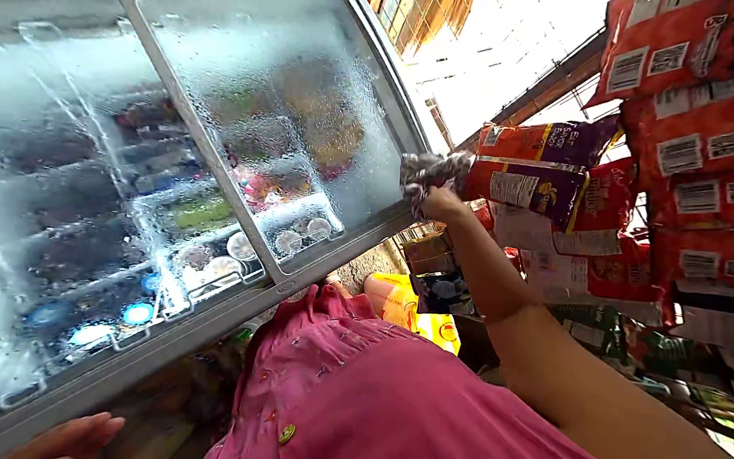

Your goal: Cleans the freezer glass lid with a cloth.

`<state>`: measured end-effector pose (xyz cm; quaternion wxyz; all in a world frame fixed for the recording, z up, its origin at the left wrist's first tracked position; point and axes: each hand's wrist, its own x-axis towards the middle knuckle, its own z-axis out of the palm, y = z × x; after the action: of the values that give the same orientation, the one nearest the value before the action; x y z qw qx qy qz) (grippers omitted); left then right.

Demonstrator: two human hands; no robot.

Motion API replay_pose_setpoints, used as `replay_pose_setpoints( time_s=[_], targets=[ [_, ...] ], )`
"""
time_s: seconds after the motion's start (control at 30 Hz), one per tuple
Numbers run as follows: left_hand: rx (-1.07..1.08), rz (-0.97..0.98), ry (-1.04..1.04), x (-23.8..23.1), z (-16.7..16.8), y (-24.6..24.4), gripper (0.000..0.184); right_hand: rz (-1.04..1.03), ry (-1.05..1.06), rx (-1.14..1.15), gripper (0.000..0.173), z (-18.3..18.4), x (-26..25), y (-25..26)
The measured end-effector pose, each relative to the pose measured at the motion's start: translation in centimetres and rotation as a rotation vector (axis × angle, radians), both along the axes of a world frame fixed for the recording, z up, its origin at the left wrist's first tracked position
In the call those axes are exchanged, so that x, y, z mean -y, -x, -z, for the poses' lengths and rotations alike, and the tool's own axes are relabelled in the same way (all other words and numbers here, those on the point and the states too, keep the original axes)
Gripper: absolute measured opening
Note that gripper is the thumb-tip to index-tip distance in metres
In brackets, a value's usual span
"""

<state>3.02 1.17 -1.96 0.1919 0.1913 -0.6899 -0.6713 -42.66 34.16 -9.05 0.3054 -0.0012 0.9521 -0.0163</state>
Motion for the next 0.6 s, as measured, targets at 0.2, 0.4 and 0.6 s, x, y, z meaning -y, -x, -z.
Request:
replay_pose_setpoints(
  time_s=[0.2,0.4,0.6],
  targets=[
    [0.012,0.051,-0.029,0.5,0.7,0.9,0.024,-0.273,-0.202,0.358,0.04,-7.5,1.6,-4.8],
    [-0.005,0.089,0.012,1.5,0.2,1.9,0.025,-0.195,-0.171,-0.268,0.029,-13.7,3.2,0.8],
    [0.03,0.105,-0.002,0.5,-0.2,2.1,0.025,-0.223,0.198,-0.402,0.057,0.2,3.1,12.6]
  ],
)
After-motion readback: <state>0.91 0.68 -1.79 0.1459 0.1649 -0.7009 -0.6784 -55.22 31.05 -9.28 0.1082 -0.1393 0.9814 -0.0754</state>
